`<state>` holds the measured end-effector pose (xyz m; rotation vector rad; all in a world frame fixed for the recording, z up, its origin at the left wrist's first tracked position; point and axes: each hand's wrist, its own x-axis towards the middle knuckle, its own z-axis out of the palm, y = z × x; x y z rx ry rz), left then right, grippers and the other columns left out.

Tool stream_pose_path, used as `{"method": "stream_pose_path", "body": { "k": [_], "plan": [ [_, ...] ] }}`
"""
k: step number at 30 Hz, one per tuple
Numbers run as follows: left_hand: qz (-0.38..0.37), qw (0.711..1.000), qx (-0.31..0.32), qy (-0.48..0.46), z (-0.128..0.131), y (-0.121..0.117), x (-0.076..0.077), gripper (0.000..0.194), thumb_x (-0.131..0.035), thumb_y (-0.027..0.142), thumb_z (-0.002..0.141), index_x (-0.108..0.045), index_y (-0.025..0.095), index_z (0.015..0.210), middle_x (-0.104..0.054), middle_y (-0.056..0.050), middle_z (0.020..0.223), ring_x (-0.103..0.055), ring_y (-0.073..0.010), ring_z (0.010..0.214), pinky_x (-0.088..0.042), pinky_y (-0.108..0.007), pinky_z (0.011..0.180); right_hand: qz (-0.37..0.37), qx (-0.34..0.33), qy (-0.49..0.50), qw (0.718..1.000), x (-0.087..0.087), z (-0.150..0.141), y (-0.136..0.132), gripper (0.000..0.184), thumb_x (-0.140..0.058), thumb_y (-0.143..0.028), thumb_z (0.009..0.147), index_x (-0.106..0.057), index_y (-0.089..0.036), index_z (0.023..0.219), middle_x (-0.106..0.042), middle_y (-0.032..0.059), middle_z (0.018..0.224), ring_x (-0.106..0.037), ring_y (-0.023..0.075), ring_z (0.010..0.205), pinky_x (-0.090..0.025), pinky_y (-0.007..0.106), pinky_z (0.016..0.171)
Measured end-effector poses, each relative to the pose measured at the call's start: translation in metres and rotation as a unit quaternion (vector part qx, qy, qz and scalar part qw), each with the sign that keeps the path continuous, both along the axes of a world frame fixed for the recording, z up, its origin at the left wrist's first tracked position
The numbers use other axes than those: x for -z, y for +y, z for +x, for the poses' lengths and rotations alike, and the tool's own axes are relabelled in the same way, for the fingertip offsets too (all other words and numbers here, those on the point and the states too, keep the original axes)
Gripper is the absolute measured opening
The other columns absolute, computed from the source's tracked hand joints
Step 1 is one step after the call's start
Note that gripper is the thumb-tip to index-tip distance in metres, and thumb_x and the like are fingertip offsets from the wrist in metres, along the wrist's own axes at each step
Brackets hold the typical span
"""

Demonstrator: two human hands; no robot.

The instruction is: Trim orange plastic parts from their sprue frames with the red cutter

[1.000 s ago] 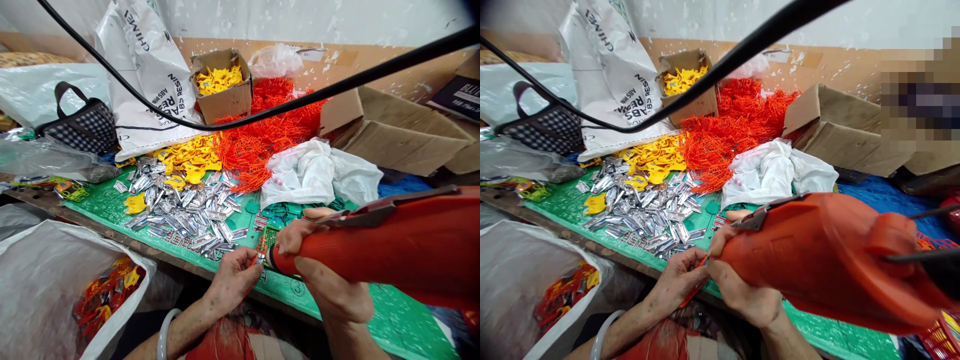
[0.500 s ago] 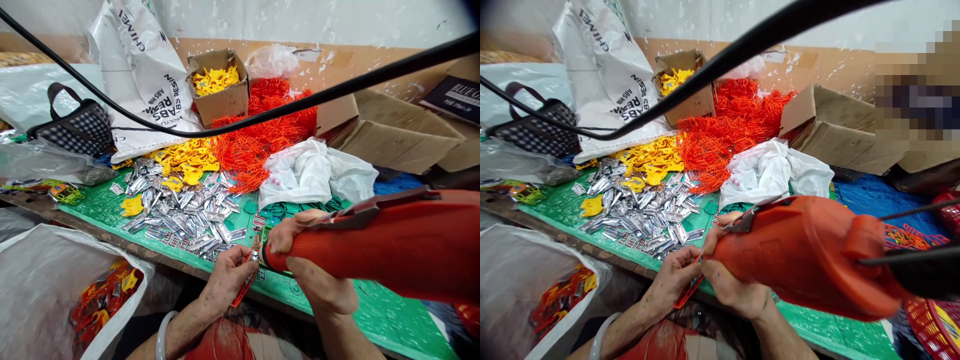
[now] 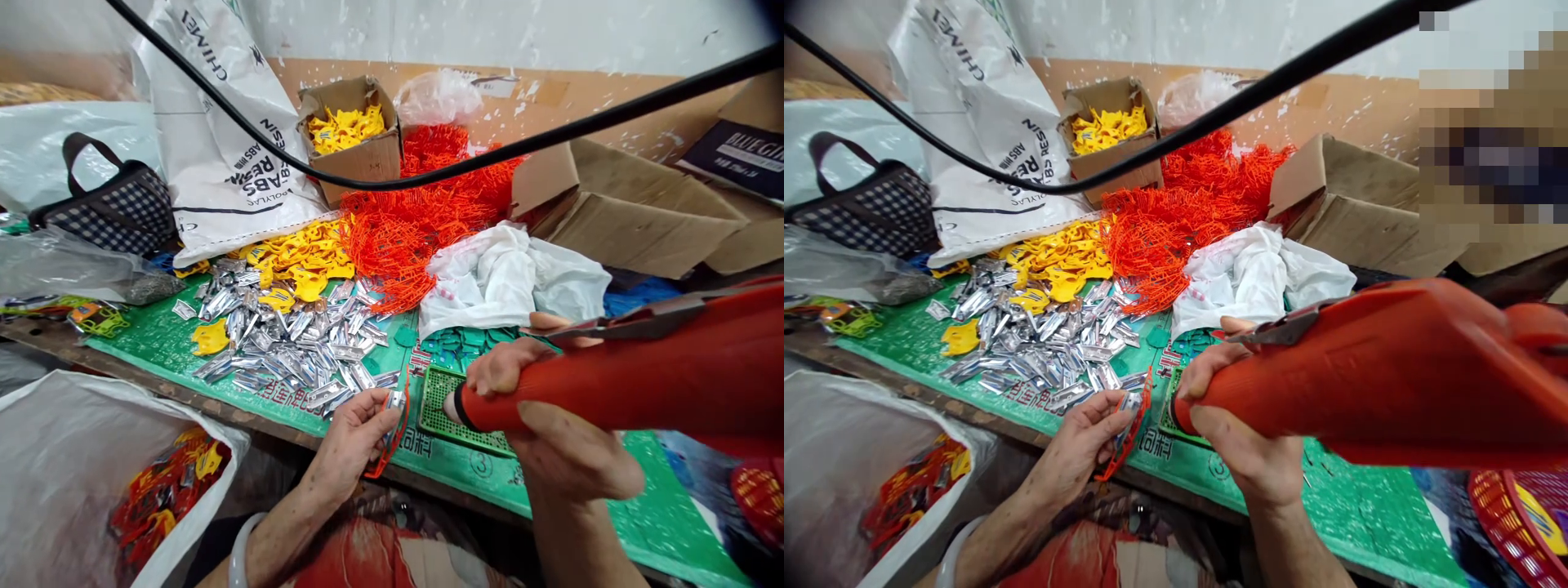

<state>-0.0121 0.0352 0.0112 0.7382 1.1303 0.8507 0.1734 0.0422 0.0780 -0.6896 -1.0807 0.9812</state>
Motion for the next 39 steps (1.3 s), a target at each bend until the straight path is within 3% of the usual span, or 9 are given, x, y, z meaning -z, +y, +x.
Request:
{"method": "stream_pose_path", "body": {
  "k": [2,6,15,18,21,24,28,33,39],
  "plan": [
    [0.006,1.000,0.004,0.016,-0.007,0.002,0.001,0.039,-0.080,0.045,0.069,-0.070,0.016,0.093,-0.059,0.006,0.065,-0.035,-0.0028,0.040,-0.026,-0.018,0.038,-0.022,0.009,-0.020,1.000,0.005,0.005,0.001,0.050,-0.073,-0.029,0.077,-0.054,-0.030,0.123,-0.063,-0.0037,0.076,-0.061,0.0178,0.067,-0.052,0.037,0.068],
    [0.012,1.000,0.027,0.000,-0.019,0.006,0.000,0.041,-0.076,0.041,0.075,-0.067,0.016,0.106,-0.060,0.006,0.063,-0.045,-0.0054,0.044,-0.039,-0.018,0.044,-0.064,0.034,-0.057,0.996,0.021,0.007,0.004,0.043,-0.074,-0.027,0.072,-0.058,-0.026,0.112,-0.063,-0.0033,0.071,-0.061,0.0182,0.063,-0.052,0.038,0.066],
    [0.030,0.994,0.080,0.063,-0.020,0.010,-0.005,0.030,-0.068,0.042,0.078,-0.058,0.016,0.089,-0.058,0.006,0.060,-0.050,-0.0083,0.046,-0.042,-0.021,0.046,-0.043,0.142,0.002,0.989,0.020,-0.001,0.027,0.046,-0.072,-0.016,0.068,-0.058,-0.027,0.111,-0.064,-0.0056,0.066,-0.059,0.0174,0.059,-0.047,0.037,0.064],
    [0.053,0.990,0.091,0.097,-0.016,0.013,-0.006,0.024,-0.064,0.039,0.080,-0.056,0.017,0.084,-0.056,0.005,0.063,-0.050,-0.0090,0.051,-0.042,-0.022,0.050,-0.044,0.134,-0.010,0.990,0.021,-0.005,0.034,0.028,-0.072,-0.015,0.067,-0.063,-0.025,0.092,-0.064,-0.0050,0.066,-0.059,0.0168,0.059,-0.047,0.037,0.064],
    [0.071,0.987,0.093,0.110,-0.014,0.016,-0.006,0.019,-0.061,0.036,0.081,-0.055,0.018,0.081,-0.052,0.006,0.066,-0.046,-0.0093,0.055,-0.038,-0.022,0.051,-0.051,0.118,-0.036,0.991,0.029,-0.008,0.037,0.011,-0.071,-0.016,0.069,-0.062,-0.022,0.072,-0.063,-0.0036,0.067,-0.059,0.0163,0.060,-0.048,0.037,0.065],
    [0.071,0.986,0.103,0.110,-0.015,0.019,-0.004,0.017,-0.060,0.033,0.081,-0.053,0.018,0.079,-0.046,0.008,0.062,-0.037,-0.0083,0.053,-0.029,-0.022,0.048,-0.060,0.131,-0.044,0.989,0.035,-0.010,0.038,0.010,-0.071,-0.017,0.068,-0.062,-0.021,0.067,-0.063,-0.0031,0.066,-0.059,0.0159,0.058,-0.049,0.037,0.063],
    [0.068,0.985,0.123,0.096,-0.016,0.023,-0.003,0.024,-0.062,0.033,0.079,-0.057,0.016,0.095,-0.051,0.006,0.066,-0.036,-0.0091,0.055,-0.025,-0.024,0.049,-0.062,0.134,-0.047,0.988,0.036,-0.012,0.041,0.012,-0.069,-0.016,0.067,-0.059,-0.020,0.062,-0.061,-0.0029,0.062,-0.059,0.0152,0.058,-0.049,0.034,0.060],
    [0.091,0.981,0.145,0.095,-0.014,0.025,-0.002,0.021,-0.059,0.031,0.080,-0.061,0.015,0.094,-0.056,0.003,0.072,-0.040,-0.0103,0.061,-0.027,-0.025,0.053,-0.090,0.156,-0.038,0.983,0.035,-0.014,0.043,0.015,-0.072,-0.019,0.063,-0.059,-0.020,0.071,-0.061,-0.0031,0.063,-0.058,0.0155,0.056,-0.050,0.035,0.058],
    [0.103,0.979,0.124,0.123,-0.012,0.025,-0.001,0.017,-0.058,0.034,0.080,-0.055,0.018,0.083,-0.047,0.007,0.066,-0.038,-0.0103,0.058,-0.027,-0.025,0.053,-0.099,0.156,-0.018,0.983,0.035,-0.016,0.043,0.039,-0.076,-0.019,0.059,-0.059,-0.022,0.094,-0.060,-0.0055,0.064,-0.058,0.0153,0.057,-0.049,0.033,0.057]
  ]
}}
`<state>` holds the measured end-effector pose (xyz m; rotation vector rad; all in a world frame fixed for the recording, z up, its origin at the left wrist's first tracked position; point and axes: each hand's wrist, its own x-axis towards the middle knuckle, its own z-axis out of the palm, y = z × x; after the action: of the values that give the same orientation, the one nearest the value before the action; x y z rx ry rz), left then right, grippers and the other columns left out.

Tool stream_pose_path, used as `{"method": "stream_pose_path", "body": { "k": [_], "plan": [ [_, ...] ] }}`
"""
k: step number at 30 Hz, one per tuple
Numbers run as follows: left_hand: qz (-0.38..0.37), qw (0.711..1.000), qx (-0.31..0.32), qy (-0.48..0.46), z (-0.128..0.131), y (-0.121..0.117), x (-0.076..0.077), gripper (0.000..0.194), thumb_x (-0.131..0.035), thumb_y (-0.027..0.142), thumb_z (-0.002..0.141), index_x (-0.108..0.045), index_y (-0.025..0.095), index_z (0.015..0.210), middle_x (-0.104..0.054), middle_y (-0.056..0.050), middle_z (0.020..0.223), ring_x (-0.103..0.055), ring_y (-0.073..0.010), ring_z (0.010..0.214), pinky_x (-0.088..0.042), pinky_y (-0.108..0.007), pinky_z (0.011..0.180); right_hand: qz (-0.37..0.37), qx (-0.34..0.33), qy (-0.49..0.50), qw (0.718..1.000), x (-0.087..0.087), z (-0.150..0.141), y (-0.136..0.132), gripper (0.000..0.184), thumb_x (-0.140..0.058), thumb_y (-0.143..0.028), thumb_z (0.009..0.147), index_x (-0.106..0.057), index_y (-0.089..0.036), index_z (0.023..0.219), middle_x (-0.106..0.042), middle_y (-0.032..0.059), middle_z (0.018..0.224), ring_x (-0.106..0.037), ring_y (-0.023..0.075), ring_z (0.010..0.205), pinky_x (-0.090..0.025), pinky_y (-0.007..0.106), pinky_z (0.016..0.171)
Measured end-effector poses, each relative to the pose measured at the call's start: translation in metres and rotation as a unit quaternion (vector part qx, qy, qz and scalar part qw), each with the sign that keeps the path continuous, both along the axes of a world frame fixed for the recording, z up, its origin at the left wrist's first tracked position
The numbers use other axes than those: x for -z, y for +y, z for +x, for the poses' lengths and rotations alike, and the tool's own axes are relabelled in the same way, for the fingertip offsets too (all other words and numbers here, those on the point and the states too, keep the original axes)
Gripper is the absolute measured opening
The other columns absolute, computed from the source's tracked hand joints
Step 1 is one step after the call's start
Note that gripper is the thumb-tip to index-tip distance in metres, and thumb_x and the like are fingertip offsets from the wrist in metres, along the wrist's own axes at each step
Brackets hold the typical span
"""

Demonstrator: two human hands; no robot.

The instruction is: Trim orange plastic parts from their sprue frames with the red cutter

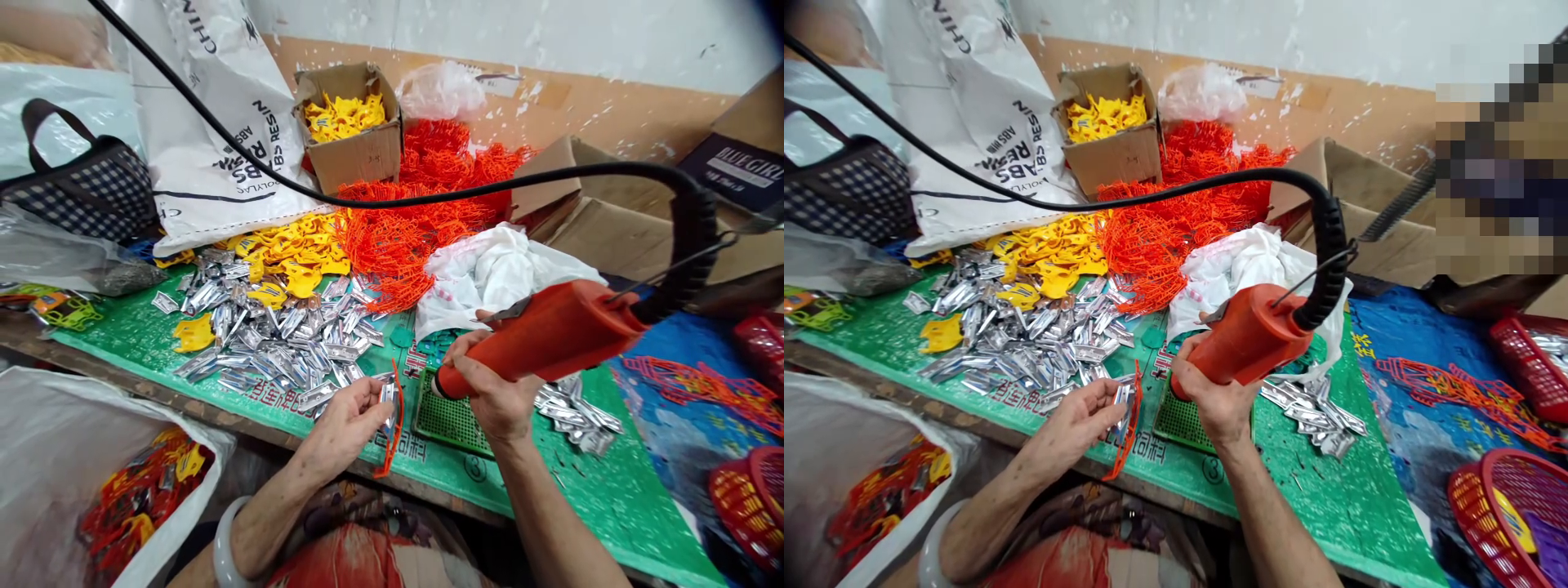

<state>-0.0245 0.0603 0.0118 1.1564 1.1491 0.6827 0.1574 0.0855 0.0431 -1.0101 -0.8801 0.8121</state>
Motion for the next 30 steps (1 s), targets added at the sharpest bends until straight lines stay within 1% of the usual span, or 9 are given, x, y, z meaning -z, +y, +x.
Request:
{"method": "stream_pose_path", "body": {
  "k": [4,6,8,11,13,17,21,25,30],
  "plan": [
    [0.033,0.997,-0.007,0.067,-0.001,0.005,0.000,0.023,-0.056,0.040,0.083,-0.053,0.019,0.074,-0.043,0.007,0.062,-0.036,-0.0108,0.056,-0.028,-0.025,0.053,-0.004,-0.030,-0.028,0.999,0.004,0.001,-0.001,0.041,-0.075,-0.019,0.063,-0.057,-0.024,0.099,-0.061,-0.0059,0.067,-0.059,0.0149,0.060,-0.051,0.033,0.060],
    [0.052,0.995,-0.002,0.087,-0.001,0.008,-0.001,0.023,-0.057,0.039,0.082,-0.055,0.018,0.072,-0.045,0.006,0.061,-0.039,-0.0115,0.057,-0.030,-0.026,0.054,-0.003,-0.036,-0.047,0.998,0.007,0.001,-0.002,0.042,-0.075,-0.019,0.064,-0.056,-0.026,0.101,-0.063,-0.0058,0.068,-0.060,0.0151,0.060,-0.052,0.034,0.061],
    [0.062,0.994,0.009,0.086,-0.001,0.011,-0.001,0.022,-0.058,0.038,0.082,-0.060,0.017,0.078,-0.050,0.005,0.062,-0.045,-0.0130,0.059,-0.034,-0.026,0.055,-0.004,-0.026,-0.056,0.998,0.007,0.000,-0.002,0.043,-0.076,-0.019,0.064,-0.055,-0.025,0.101,-0.064,-0.0053,0.068,-0.060,0.0155,0.059,-0.052,0.035,0.061],
    [0.074,0.994,0.037,0.073,-0.001,0.014,-0.002,0.025,-0.058,0.036,0.082,-0.067,0.015,0.093,-0.061,0.002,0.068,-0.055,-0.0164,0.065,-0.040,-0.026,0.060,-0.006,-0.014,-0.059,0.998,0.004,-0.002,-0.002,0.031,-0.076,-0.021,0.063,-0.057,-0.022,0.087,-0.063,-0.0039,0.067,-0.060,0.0154,0.058,-0.052,0.035,0.059],
    [0.083,0.992,0.053,0.080,0.000,0.015,-0.002,0.026,-0.059,0.035,0.082,-0.068,0.016,0.096,-0.064,0.001,0.069,-0.057,-0.0177,0.068,-0.041,-0.026,0.061,-0.001,-0.001,-0.055,0.998,0.001,-0.004,-0.001,0.024,-0.075,-0.020,0.062,-0.056,-0.021,0.077,-0.062,-0.0038,0.065,-0.059,0.0145,0.056,-0.050,0.034,0.057],
    [0.088,0.990,0.068,0.083,0.001,0.016,0.001,0.024,-0.058,0.036,0.082,-0.068,0.017,0.093,-0.062,0.001,0.067,-0.055,-0.0166,0.064,-0.039,-0.025,0.058,0.002,0.021,-0.020,1.000,-0.004,-0.003,0.001,0.029,-0.076,-0.018,0.059,-0.056,-0.022,0.080,-0.061,-0.0058,0.063,-0.057,0.0138,0.055,-0.049,0.033,0.057],
    [0.085,0.992,0.068,0.068,0.003,0.015,0.002,0.025,-0.058,0.039,0.083,-0.066,0.017,0.093,-0.055,0.003,0.064,-0.049,-0.0145,0.059,-0.036,-0.024,0.054,0.031,0.015,-0.005,0.999,-0.015,0.003,0.000,0.033,-0.075,-0.017,0.059,-0.058,-0.022,0.086,-0.062,-0.0057,0.063,-0.059,0.0156,0.054,-0.049,0.034,0.056],
    [0.048,0.994,0.073,0.060,0.004,0.014,-0.001,0.028,-0.056,0.043,0.083,-0.062,0.016,0.092,-0.045,0.006,0.062,-0.038,-0.0113,0.052,-0.033,-0.022,0.048,0.067,-0.036,0.023,0.997,-0.031,0.005,-0.009,0.044,-0.072,-0.014,0.063,-0.060,-0.022,0.104,-0.065,-0.0051,0.063,-0.060,0.0160,0.054,-0.049,0.033,0.057],
    [0.050,0.994,0.081,0.046,0.004,0.014,-0.001,0.030,-0.057,0.045,0.082,-0.062,0.016,0.091,-0.046,0.006,0.063,-0.035,-0.0098,0.052,-0.031,-0.021,0.047,0.083,-0.123,0.062,0.987,-0.050,-0.003,-0.028,0.047,-0.068,-0.013,0.069,-0.061,-0.024,0.113,-0.065,-0.0041,0.067,-0.061,0.0153,0.060,-0.054,0.033,0.062]
  ]
}}
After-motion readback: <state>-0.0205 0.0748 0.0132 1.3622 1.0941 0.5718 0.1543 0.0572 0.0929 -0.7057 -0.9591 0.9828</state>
